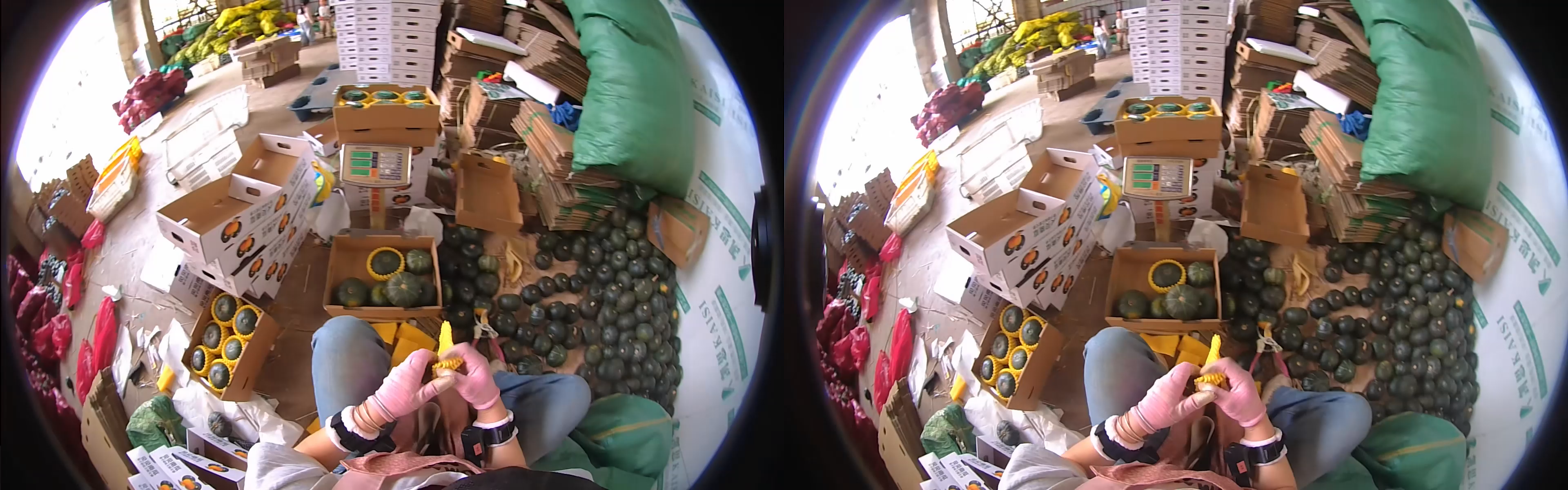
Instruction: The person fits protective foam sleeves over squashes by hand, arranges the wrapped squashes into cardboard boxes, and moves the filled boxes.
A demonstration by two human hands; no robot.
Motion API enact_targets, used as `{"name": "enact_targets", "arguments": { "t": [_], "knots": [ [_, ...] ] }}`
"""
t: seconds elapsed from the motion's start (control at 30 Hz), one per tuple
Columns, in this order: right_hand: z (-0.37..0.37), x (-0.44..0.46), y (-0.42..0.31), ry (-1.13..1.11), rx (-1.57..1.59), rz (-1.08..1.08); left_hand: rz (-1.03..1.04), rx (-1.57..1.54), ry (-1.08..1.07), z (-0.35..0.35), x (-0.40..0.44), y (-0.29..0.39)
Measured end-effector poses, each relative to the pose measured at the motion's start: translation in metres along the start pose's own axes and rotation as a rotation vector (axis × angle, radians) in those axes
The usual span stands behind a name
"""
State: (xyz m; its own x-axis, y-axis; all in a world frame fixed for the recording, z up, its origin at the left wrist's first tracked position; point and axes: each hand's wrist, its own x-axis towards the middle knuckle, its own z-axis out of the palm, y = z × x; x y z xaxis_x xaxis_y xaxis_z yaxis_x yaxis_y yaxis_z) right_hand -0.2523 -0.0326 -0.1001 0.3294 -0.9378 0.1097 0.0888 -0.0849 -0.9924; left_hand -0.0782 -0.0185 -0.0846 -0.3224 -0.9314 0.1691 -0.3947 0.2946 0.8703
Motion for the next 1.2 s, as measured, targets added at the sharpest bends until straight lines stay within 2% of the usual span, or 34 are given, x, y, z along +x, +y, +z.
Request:
{"name": "enact_targets", "arguments": {
  "t": [0.03, 0.13, 0.23, 0.37, 0.4, 0.5, 0.6, 0.7, 0.8, 0.83, 0.93, 1.03, 1.2],
  "knots": [
    [0.001, -0.006, 0.001, 0.067, 0.05, -0.044, -0.005, -0.05, -0.029, 0.0, 0.0, 0.007],
    [0.01, -0.015, -0.026, 0.18, 0.245, 0.037, 0.069, -0.046, 0.0, 0.001, -0.002, 0.015],
    [0.012, -0.018, -0.018, 0.249, 0.193, -0.081, 0.095, -0.056, 0.041, 0.0, -0.009, 0.016],
    [0.021, -0.011, -0.01, 0.345, -0.141, -0.074, 0.059, 0.05, 0.09, -0.003, -0.02, 0.016],
    [0.025, -0.012, -0.015, 0.396, -0.29, 0.02, 0.068, 0.095, 0.093, -0.006, -0.022, 0.017],
    [0.031, -0.008, -0.008, 0.366, -0.49, -0.108, 0.117, 0.217, 0.086, -0.009, -0.024, 0.015],
    [0.031, -0.008, -0.001, 0.374, -0.31, -0.054, 0.166, 0.332, 0.091, -0.005, -0.022, 0.012],
    [0.042, -0.006, -0.017, 0.372, -0.368, -0.113, 0.034, 0.29, 0.097, -0.004, -0.021, 0.01],
    [0.041, -0.007, -0.006, 0.335, -0.421, -0.157, -0.087, 0.076, 0.181, -0.008, -0.021, 0.018],
    [0.041, -0.006, -0.005, 0.333, -0.489, -0.207, -0.048, 0.071, 0.191, -0.006, -0.022, 0.01],
    [0.043, -0.004, 0.0, 0.34, -0.346, -0.162, -0.031, 0.134, 0.167, -0.005, -0.021, -0.003],
    [0.043, -0.002, -0.008, 0.341, -0.333, -0.137, -0.035, 0.167, 0.14, -0.007, -0.019, -0.005],
    [0.045, 0.001, -0.005, 0.321, -0.387, -0.102, -0.009, 0.065, 0.162, -0.011, -0.018, -0.003]
  ]
}}
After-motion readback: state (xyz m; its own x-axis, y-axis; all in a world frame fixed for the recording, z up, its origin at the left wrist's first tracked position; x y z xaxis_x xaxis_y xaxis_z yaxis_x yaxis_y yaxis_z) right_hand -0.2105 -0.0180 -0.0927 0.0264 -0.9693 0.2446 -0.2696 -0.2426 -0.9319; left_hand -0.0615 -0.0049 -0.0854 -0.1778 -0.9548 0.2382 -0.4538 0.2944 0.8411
